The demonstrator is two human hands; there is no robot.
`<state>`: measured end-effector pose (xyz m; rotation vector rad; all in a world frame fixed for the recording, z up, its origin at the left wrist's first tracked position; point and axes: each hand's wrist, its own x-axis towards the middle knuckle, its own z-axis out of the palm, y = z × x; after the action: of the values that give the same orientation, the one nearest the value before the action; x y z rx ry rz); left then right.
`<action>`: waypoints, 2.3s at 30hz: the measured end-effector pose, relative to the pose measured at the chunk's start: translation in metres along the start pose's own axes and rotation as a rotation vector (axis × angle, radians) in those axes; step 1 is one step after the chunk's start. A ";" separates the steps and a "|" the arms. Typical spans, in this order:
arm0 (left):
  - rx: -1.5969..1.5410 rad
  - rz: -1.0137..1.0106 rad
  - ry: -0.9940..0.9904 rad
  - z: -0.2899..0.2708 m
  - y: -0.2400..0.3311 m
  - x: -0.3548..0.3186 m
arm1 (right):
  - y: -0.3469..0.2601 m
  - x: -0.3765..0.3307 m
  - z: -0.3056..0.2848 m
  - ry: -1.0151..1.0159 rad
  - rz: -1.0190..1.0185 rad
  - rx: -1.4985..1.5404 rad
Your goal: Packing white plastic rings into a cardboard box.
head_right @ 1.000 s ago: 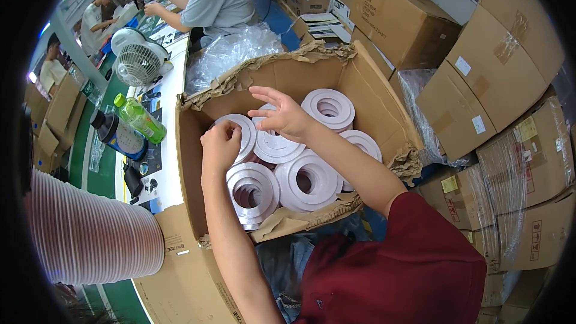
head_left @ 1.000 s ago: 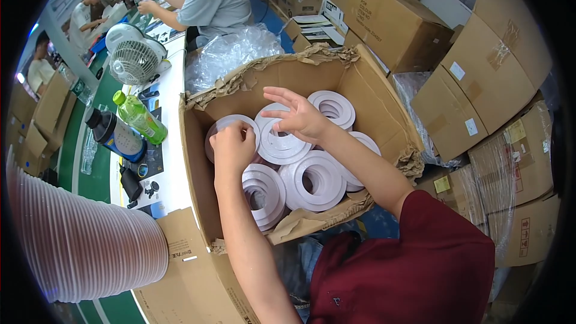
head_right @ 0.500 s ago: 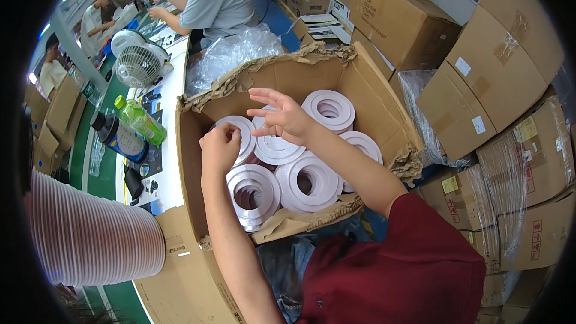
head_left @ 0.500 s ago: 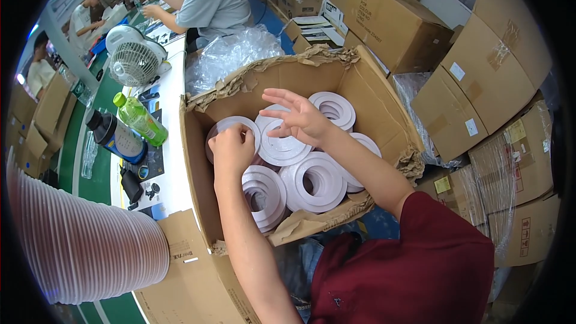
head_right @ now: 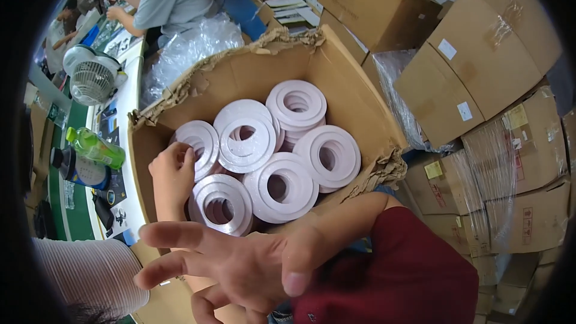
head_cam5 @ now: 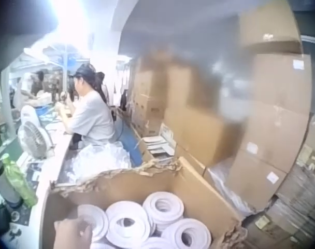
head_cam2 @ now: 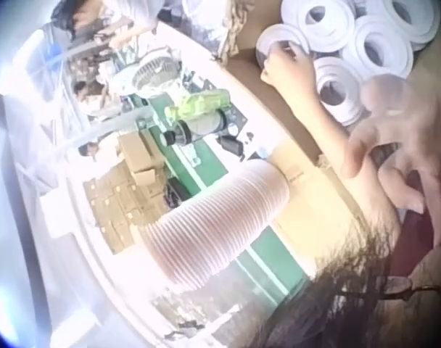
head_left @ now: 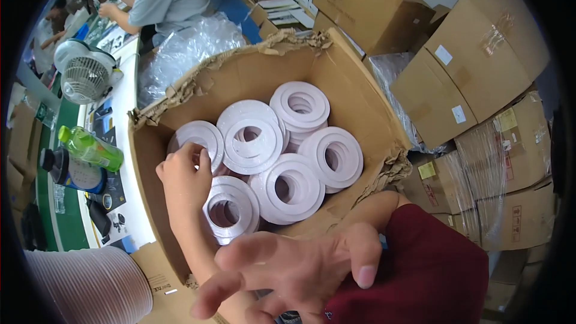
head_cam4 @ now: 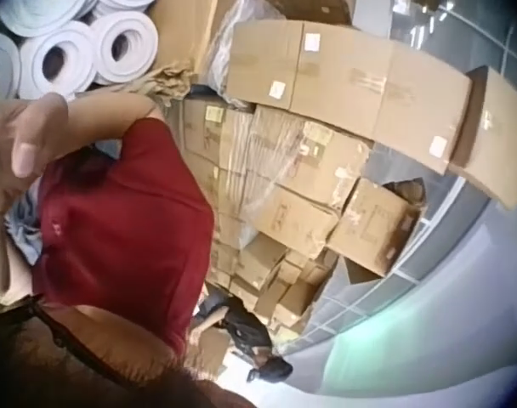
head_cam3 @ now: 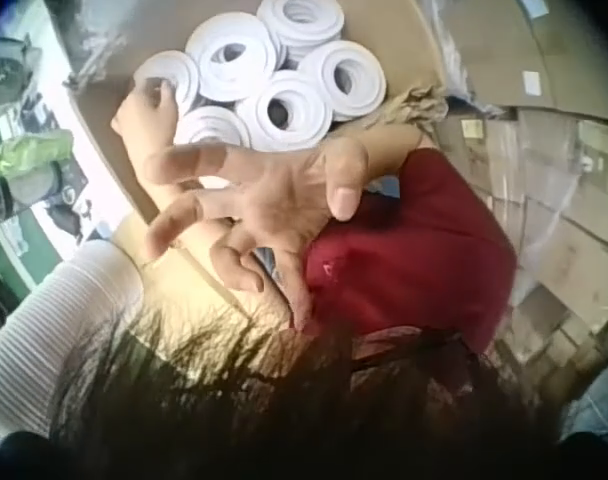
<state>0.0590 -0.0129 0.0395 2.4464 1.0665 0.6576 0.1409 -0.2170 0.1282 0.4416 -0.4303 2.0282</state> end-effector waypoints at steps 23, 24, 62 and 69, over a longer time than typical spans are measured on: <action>0.042 -0.029 -0.066 0.000 -0.004 -0.006 | -0.012 -0.006 -0.005 0.002 0.094 -0.080; 0.014 -0.011 -0.078 0.009 -0.001 0.000 | -0.015 -0.005 0.006 0.099 0.016 -0.045; 0.080 -0.185 -0.379 0.039 -0.025 0.005 | -0.147 -0.061 -0.234 1.044 1.086 -2.756; 0.055 -0.175 -0.368 0.042 -0.030 0.005 | -0.175 -0.063 -0.203 0.968 0.868 -2.738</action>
<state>0.0684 0.0028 -0.0092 2.3592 1.1364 0.1160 0.2971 -0.0877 -0.0581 -2.3366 -2.0577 0.2627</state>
